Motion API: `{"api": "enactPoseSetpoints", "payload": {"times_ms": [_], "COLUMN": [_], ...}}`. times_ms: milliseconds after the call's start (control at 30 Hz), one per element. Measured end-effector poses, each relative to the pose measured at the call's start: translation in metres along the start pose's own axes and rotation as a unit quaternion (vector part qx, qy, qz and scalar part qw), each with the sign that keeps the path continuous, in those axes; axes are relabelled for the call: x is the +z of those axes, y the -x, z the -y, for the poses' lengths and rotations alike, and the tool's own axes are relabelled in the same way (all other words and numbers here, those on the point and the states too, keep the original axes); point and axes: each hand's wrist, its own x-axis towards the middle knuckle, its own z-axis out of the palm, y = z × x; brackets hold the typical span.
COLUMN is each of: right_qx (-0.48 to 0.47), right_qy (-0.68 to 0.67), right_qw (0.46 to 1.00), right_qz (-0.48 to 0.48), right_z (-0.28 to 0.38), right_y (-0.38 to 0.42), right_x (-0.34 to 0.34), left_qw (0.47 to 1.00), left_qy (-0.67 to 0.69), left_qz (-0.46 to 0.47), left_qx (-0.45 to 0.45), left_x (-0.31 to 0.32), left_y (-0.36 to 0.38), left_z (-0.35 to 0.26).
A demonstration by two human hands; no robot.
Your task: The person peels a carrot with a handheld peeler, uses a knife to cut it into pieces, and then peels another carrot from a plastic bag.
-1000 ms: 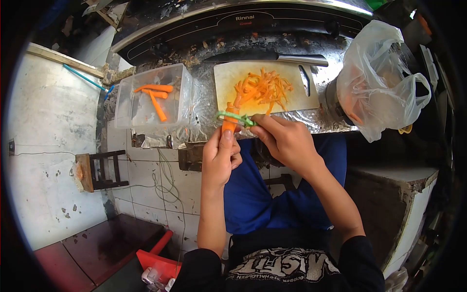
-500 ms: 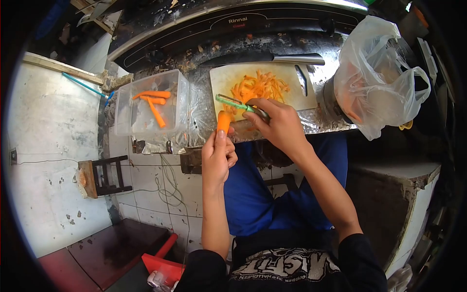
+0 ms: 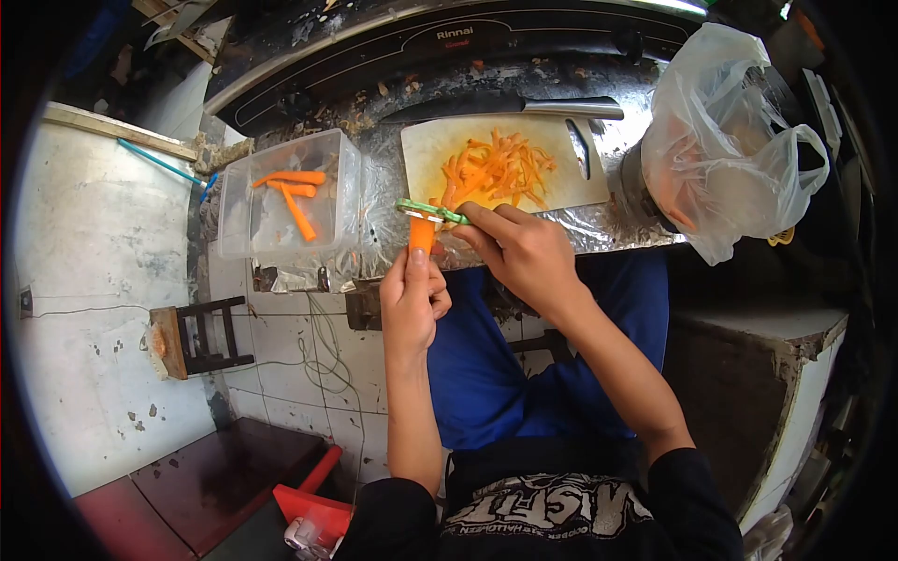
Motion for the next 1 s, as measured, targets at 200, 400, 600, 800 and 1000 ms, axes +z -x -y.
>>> {"api": "enactPoseSetpoints", "payload": {"times_ms": [200,400,600,800,1000], "right_qx": [0.028,0.053,0.048,0.014,0.051], "right_qy": [0.006,-0.078,-0.133,-0.050,-0.019], "right_qw": [1.000,0.995,0.990,0.999,0.998], "right_qz": [-0.009,-0.040,0.008,0.007,-0.026], "right_z": [-0.003,-0.025,0.000,-0.001,-0.011], "right_y": [0.000,-0.005,0.001,0.005,-0.001], "right_x": [0.021,0.024,-0.008,-0.010,0.014], "left_qw": [0.999,0.999,0.996,0.937,0.906], "left_qy": [0.016,0.026,0.078,0.303,0.371], "left_qz": [-0.033,-0.011,0.021,0.141,0.162], "left_qx": [-0.013,-0.018,-0.031,-0.102,-0.125], "left_x": [-0.006,-0.006,-0.006,-0.019,-0.022], "left_y": [-0.002,0.000,0.000,-0.002,-0.007], "left_z": [0.008,0.009,0.004,0.006,0.015]}}
